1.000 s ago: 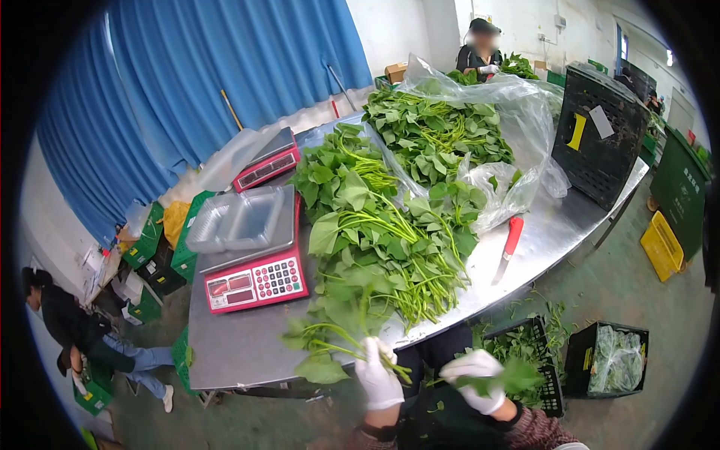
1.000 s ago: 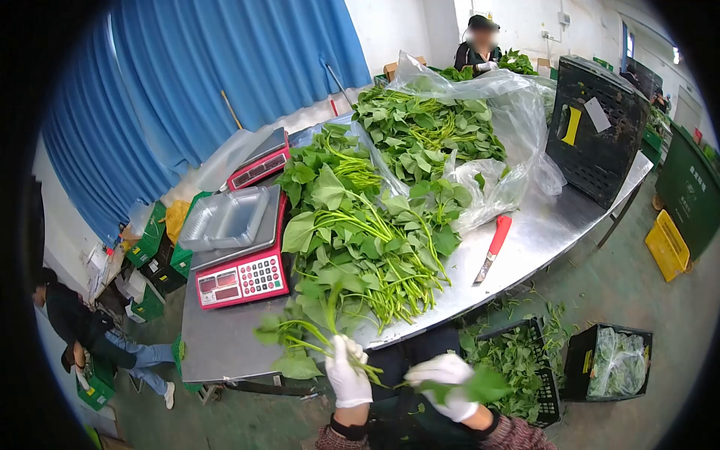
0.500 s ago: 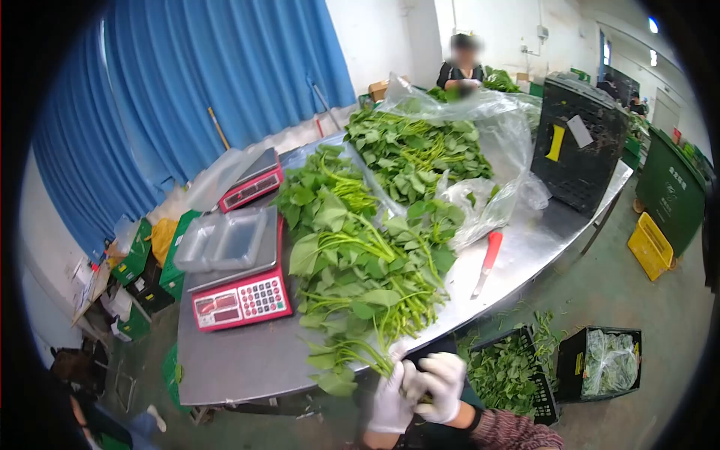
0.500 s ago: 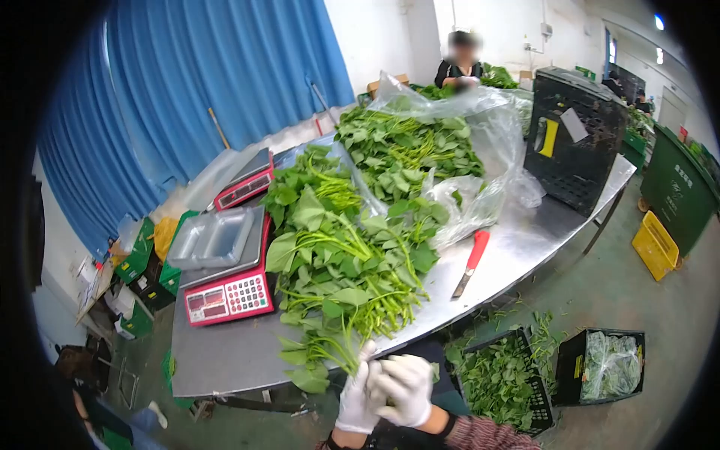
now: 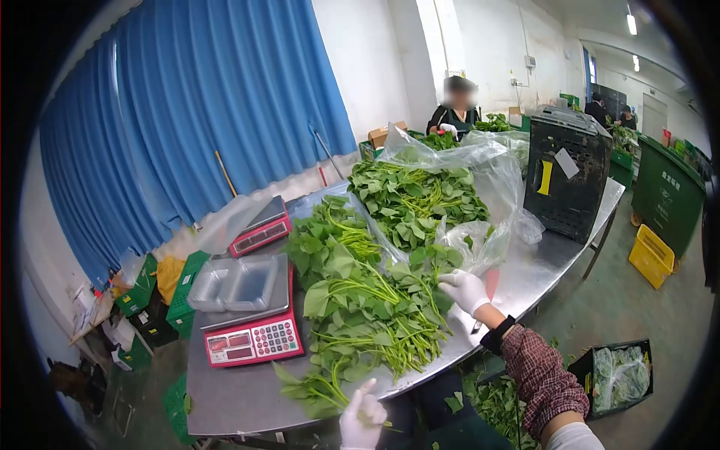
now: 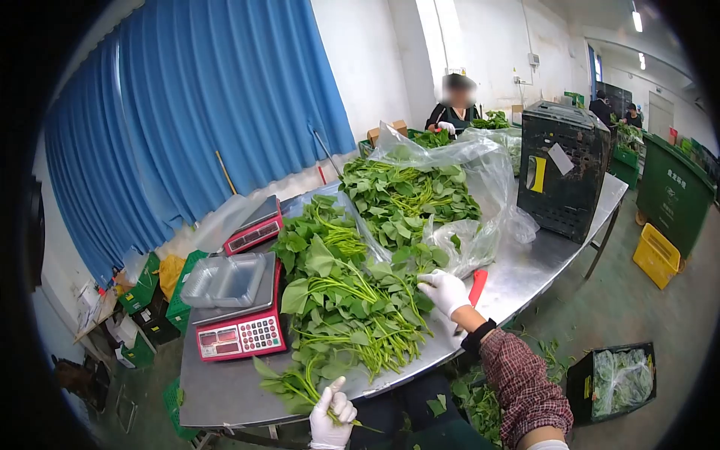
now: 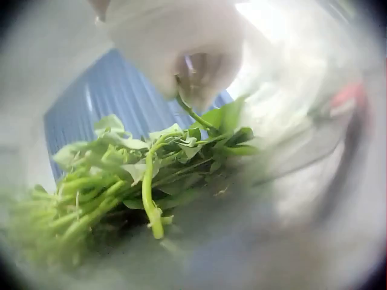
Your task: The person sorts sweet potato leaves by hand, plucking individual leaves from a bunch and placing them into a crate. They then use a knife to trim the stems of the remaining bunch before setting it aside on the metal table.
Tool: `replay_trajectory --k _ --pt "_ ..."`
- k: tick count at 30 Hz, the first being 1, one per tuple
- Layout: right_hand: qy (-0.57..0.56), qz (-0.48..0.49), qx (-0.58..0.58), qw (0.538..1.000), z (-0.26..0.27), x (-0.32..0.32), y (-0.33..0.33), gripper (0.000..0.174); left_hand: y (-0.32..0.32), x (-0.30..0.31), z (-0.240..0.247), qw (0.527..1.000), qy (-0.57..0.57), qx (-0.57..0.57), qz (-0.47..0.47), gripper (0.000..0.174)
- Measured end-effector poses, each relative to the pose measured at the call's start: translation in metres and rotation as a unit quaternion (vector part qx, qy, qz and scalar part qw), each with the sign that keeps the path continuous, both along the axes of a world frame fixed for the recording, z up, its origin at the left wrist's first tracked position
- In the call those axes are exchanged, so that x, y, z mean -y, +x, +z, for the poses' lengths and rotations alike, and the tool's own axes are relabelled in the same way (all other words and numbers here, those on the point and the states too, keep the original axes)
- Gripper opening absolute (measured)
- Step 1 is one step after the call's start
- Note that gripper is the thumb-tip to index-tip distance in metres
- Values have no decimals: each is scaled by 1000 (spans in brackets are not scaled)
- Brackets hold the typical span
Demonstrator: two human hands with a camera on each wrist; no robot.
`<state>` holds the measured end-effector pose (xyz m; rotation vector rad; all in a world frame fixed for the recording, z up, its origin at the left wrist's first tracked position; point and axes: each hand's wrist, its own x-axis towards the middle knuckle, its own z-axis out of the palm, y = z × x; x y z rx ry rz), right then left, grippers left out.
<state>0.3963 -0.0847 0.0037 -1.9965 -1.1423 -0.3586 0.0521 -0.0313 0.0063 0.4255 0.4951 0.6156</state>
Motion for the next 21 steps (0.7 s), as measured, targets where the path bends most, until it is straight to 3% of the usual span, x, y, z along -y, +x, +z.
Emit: replay_trajectory --k 1,2,4,5,6,7,9,10,12,13,16,18,21 --pt "82 103 -87 988 -3 -5 4 26 0 -1 -5 1000 29 7 -2 34" --pt "81 106 -88 987 -9 -5 6 26 -2 -2 -9 1000 29 7 1 34" --pt "242 80 -267 929 17 3 -22 18 -3 -3 -12 995 101 -5 13 34" --pt "310 100 -298 897 23 24 -57 20 1 -4 -14 995 98 -6 19 34" --pt "296 100 -273 910 27 37 -83 20 6 -3 -17 992 115 -35 32 30" --pt "306 91 -372 872 23 45 -112 21 9 -2 -22 988 132 -65 42 27" --pt "277 126 -332 893 17 64 -160 20 14 5 -36 984 176 -30 -2 28" --pt "217 110 -220 945 16 70 -181 19 21 12 -32 982 185 -44 -7 29" --pt "245 205 -382 867 -5 77 -216 19 27 22 -24 978 208 -26 -23 33" --pt "228 224 -380 868 -16 79 -227 19 25 23 -25 978 202 -29 -41 34" --pt "199 252 -405 856 -29 85 -236 22 15 25 -27 979 190 -54 -58 33" --pt "141 282 -347 883 -29 85 -223 21 11 24 -30 979 182 -69 -61 29" --pt "119 237 -363 893 -16 73 -209 29 7 27 -26 969 218 -92 -69 26"
